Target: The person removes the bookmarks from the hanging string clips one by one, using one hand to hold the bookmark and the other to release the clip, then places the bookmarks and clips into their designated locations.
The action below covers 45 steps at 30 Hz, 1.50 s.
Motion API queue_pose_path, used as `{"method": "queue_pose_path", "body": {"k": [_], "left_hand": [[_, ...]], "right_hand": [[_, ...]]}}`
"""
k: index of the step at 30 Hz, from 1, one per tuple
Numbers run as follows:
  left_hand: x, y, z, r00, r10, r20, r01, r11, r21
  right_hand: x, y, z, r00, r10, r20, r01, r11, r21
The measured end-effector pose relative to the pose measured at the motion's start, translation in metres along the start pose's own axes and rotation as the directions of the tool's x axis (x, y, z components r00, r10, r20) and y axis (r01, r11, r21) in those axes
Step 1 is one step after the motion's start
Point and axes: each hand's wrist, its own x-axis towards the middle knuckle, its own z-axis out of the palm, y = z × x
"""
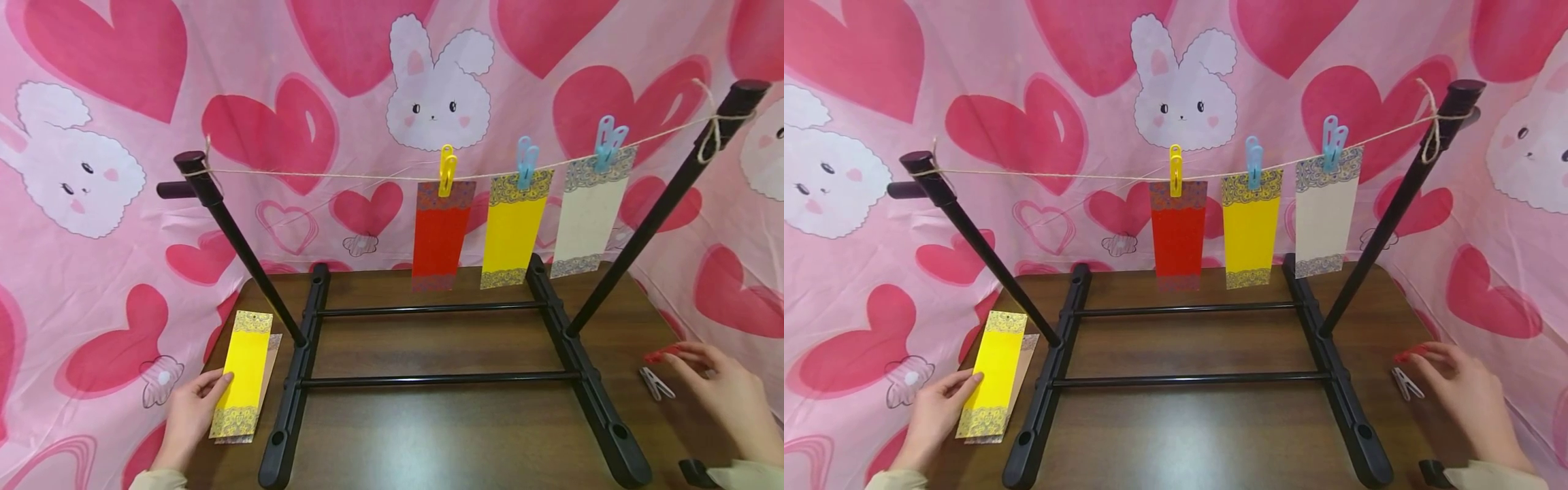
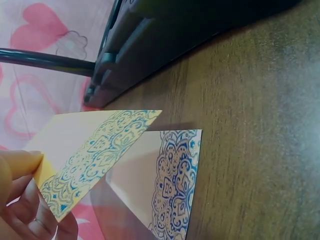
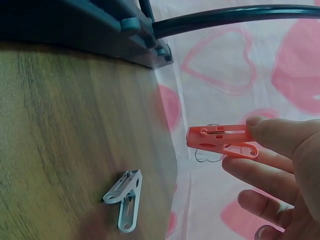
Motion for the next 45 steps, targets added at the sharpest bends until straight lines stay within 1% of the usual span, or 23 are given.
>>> {"method": "queue_pose_path", "body": {"k": [4, 6, 10, 14, 17, 22, 27, 33, 40, 45], "left_hand": [[0.003, -0.002, 0.0, 1.0, -0.003, 0.026, 0.002, 1.0, 0.031], [0.005, -0.004, 0.0, 0.999, -0.005, 0.048, 0.003, 0.999, 0.043], [0.008, -0.007, -0.001, 0.995, -0.029, 0.097, 0.022, 0.997, 0.072], [0.011, -0.011, -0.001, 0.987, -0.038, 0.155, 0.021, 0.994, 0.109], [0.014, -0.013, 0.0, 0.98, -0.045, 0.194, 0.02, 0.992, 0.128], [0.019, -0.02, 0.003, 0.968, -0.084, 0.238, 0.052, 0.989, 0.139], [0.022, -0.024, 0.005, 0.961, -0.104, 0.257, 0.068, 0.987, 0.145], [0.023, -0.028, 0.006, 0.955, -0.09, 0.283, 0.052, 0.989, 0.139], [0.025, -0.028, 0.007, 0.956, -0.085, 0.281, 0.05, 0.99, 0.131], [0.027, -0.027, 0.007, 0.945, -0.111, 0.307, 0.071, 0.988, 0.14]], "right_hand": [[0.0, 0.001, 0.0, 1.0, 0.022, 0.01, -0.022, 1.0, -0.005], [0.001, 0.002, 0.0, 0.999, 0.032, 0.019, -0.031, 0.999, -0.004], [0.001, 0.003, 0.001, 0.999, 0.037, 0.026, -0.037, 0.999, -0.001], [0.002, 0.004, 0.001, 0.998, 0.049, 0.038, -0.049, 0.999, -0.006], [0.002, 0.004, 0.001, 0.998, 0.042, 0.036, -0.042, 0.999, -0.008], [0.001, 0.005, 0.001, 0.999, 0.028, 0.033, -0.028, 1.0, -0.004], [0.001, 0.006, 0.001, 0.999, 0.038, 0.035, -0.038, 0.999, -0.005], [0.0, 0.009, 0.001, 1.0, 0.027, 0.011, -0.027, 1.0, 0.007], [-0.002, 0.012, 0.001, 1.0, 0.017, 0.006, -0.017, 1.0, 0.021], [-0.001, 0.01, 0.002, 0.999, 0.043, 0.022, -0.043, 0.999, -0.001]]}}
